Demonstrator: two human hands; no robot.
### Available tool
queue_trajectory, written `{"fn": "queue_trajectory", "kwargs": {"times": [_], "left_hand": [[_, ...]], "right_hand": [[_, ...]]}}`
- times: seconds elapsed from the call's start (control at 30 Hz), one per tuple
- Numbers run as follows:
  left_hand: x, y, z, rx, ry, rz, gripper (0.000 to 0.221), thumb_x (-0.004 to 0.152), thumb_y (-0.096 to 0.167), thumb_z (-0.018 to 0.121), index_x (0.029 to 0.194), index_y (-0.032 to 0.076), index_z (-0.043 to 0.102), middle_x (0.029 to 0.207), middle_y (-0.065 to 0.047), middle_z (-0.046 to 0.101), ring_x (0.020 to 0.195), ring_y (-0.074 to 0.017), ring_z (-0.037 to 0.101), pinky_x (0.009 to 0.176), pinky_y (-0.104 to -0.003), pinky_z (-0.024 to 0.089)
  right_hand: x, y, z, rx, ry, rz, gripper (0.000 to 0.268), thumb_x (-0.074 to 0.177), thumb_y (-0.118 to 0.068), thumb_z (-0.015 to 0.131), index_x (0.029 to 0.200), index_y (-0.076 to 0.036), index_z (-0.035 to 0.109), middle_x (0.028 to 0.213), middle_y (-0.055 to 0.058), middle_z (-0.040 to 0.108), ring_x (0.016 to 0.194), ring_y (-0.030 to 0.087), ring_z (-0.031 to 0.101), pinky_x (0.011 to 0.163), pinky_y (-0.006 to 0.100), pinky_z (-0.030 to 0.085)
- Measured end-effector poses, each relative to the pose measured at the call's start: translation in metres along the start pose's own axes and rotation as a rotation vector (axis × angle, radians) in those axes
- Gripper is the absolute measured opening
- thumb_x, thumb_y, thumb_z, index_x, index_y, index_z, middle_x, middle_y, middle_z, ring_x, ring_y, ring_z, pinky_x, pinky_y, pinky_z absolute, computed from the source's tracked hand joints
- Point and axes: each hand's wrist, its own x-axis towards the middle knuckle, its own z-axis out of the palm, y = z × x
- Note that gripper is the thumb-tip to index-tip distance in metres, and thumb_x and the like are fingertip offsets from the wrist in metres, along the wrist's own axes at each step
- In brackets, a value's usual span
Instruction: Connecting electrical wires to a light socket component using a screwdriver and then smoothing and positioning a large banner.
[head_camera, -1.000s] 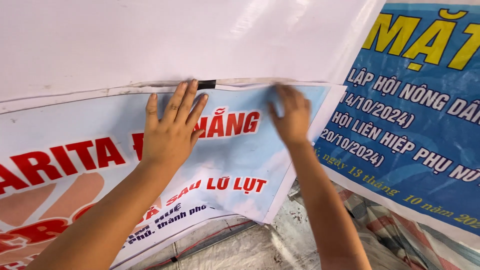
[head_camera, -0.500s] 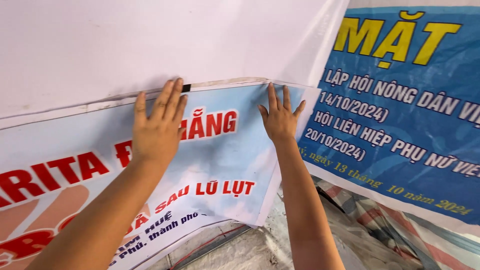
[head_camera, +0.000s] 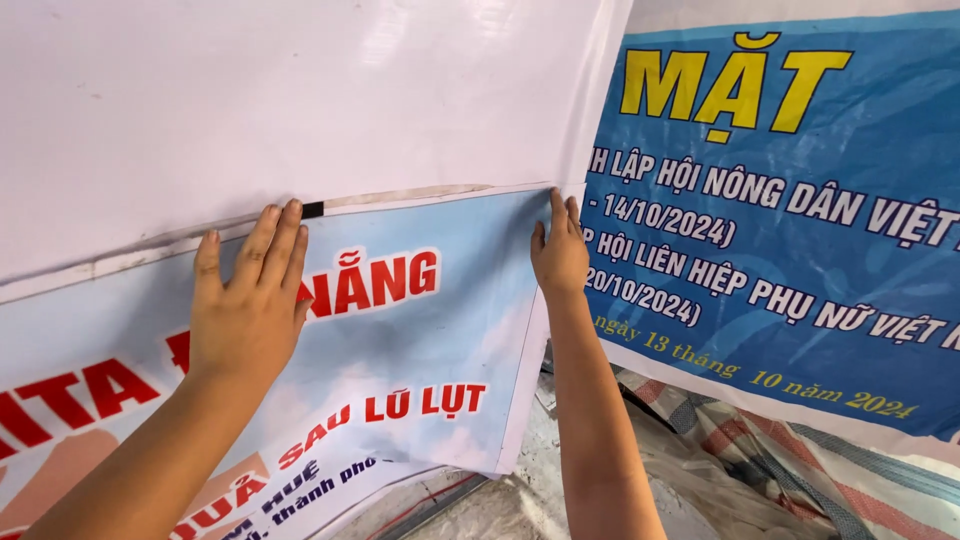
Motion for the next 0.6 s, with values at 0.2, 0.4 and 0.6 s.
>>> {"fn": "queue_trajectory", "kwargs": {"times": [0.2,0.4,0.6], "left_hand": [[-0.001,-0.007,0.005,-0.122,0.122,0.019,0.080,0.088,0.054,0.056,0.160,0.019,0.046,0.179,-0.006,0.028,0.164,-0.0186,0.018,0.122,-0.051,0.032],[-0.003,-0.019,0.016,-0.231,0.124,0.054,0.078,0.088,0.047,0.057,0.160,0.022,0.043,0.178,-0.008,0.026,0.164,-0.0203,0.016,0.121,-0.052,0.034],[-0.005,-0.022,0.022,-0.248,0.072,0.100,0.085,0.084,0.046,0.055,0.162,0.019,0.034,0.178,-0.012,0.018,0.164,-0.0231,0.011,0.121,-0.055,0.030]], "right_hand": [[0.002,-0.005,-0.017,0.391,0.002,0.315,0.060,0.100,-0.018,0.064,0.152,-0.002,0.040,0.129,0.028,0.064,0.107,0.036,0.070,0.089,0.037,0.058],[0.016,0.028,0.022,0.643,-0.246,0.616,0.061,0.097,-0.045,0.064,0.140,-0.002,0.059,0.124,0.017,0.072,0.107,0.026,0.071,0.091,0.032,0.056],[0.046,0.003,0.005,0.932,-0.117,0.647,0.067,0.093,-0.045,0.068,0.139,0.001,0.054,0.129,0.021,0.065,0.115,0.030,0.067,0.100,0.036,0.053]]}}
